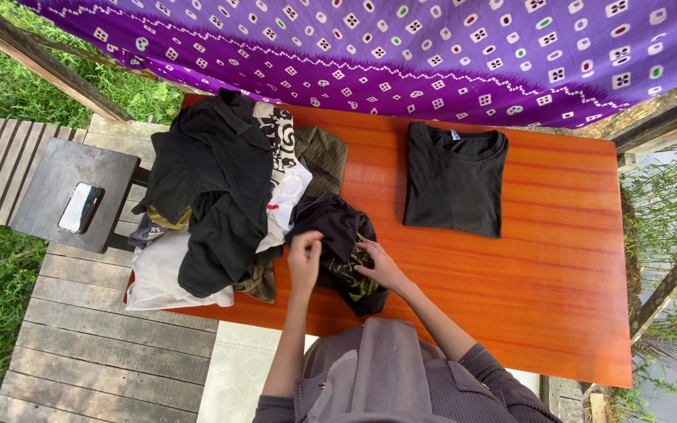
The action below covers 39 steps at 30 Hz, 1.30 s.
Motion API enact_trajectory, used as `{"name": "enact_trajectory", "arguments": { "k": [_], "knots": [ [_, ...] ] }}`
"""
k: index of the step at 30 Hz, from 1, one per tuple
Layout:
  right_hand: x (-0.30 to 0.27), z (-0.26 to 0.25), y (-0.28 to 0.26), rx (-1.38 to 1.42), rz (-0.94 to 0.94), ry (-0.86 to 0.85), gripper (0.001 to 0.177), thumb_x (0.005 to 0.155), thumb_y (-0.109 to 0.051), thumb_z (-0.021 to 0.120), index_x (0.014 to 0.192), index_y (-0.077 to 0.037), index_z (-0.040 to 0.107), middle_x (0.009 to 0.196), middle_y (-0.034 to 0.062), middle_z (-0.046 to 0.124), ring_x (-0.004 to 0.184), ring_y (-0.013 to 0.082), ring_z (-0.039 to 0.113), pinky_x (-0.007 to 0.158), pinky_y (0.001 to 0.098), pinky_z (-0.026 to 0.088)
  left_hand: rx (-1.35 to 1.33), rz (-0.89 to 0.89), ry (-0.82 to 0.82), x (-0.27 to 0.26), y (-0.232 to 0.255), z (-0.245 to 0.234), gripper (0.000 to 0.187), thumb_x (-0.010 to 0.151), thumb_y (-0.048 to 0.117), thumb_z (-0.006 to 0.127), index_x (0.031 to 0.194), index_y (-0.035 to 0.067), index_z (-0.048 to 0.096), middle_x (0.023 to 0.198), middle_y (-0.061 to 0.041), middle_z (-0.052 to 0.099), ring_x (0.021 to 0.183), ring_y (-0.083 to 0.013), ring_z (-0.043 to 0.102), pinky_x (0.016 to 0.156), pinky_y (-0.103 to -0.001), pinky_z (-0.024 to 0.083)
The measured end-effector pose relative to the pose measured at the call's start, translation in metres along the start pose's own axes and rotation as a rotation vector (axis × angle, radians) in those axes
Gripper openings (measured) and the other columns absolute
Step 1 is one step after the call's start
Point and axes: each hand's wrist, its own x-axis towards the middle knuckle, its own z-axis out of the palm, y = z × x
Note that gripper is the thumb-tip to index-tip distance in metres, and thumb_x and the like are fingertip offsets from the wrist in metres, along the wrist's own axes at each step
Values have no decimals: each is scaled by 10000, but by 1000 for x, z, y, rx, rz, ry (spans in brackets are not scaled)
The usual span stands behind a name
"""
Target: The person picks up a black t-shirt from a pile, spreads it on an orange table, folds the sides and sleeves inward, and then folds the garment into a rectangle while smoothing it by hand.
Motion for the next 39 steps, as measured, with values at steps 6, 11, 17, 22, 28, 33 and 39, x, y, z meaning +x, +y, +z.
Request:
{"name": "enact_trajectory", "arguments": {
  "k": [6,11,17,22,28,33,39],
  "knots": [
    [-2,-1,-4,-127,10,-46,356,864,-284,786,1181,-142,709,1529,148,440,1361,346,502,1107,447,465,105,4,-8,35,-8,1,708,919,259,771,1475,-12,427,1413,-204,529,1297,-355,507,1029,-476,419],
    [-14,0,11,-74,-35,-69,214,818,-173,790,1020,-103,785,1485,154,487,1352,357,511,1095,457,472,466,-192,-212,24,-53,35,563,925,435,717,1367,99,622,1308,-139,671,1213,-299,611,989,-432,480],
    [-51,-51,20,92,-38,123,190,765,-100,772,951,-84,737,1346,67,682,1237,261,646,1010,428,507,-201,-374,-28,43,-85,18,458,1044,397,689,1239,-17,709,1054,-81,712,973,-138,618,880,-302,499],
    [-86,-127,8,141,-142,443,161,797,16,768,947,-39,743,1172,92,747,1142,231,690,1009,378,521,-690,-512,147,83,-13,-33,405,1018,344,647,1244,8,668,1113,-21,719,971,-101,679,858,-265,540],
    [-128,-176,-28,350,-126,650,177,862,83,610,990,-1,699,1115,82,740,1074,157,690,981,302,542,-975,-306,51,78,65,-63,351,1080,290,523,1225,-7,645,1095,-95,727,933,-188,728,828,-332,597],
    [-150,-175,0,578,-71,522,217,886,68,498,974,1,685,937,15,682,824,58,591,719,208,462,-1285,-325,-118,64,27,-73,276,1168,236,508,1219,-2,638,1124,-119,709,1032,-242,706,981,-382,551],
    [-121,-182,22,543,-4,487,148,996,3,538,1075,9,663,909,9,602,802,83,501,681,248,399,-1319,-333,-166,81,62,-52,407,1123,351,459,1462,134,520,1368,-103,617,1276,-286,593,1140,-493,434]
  ]
}}
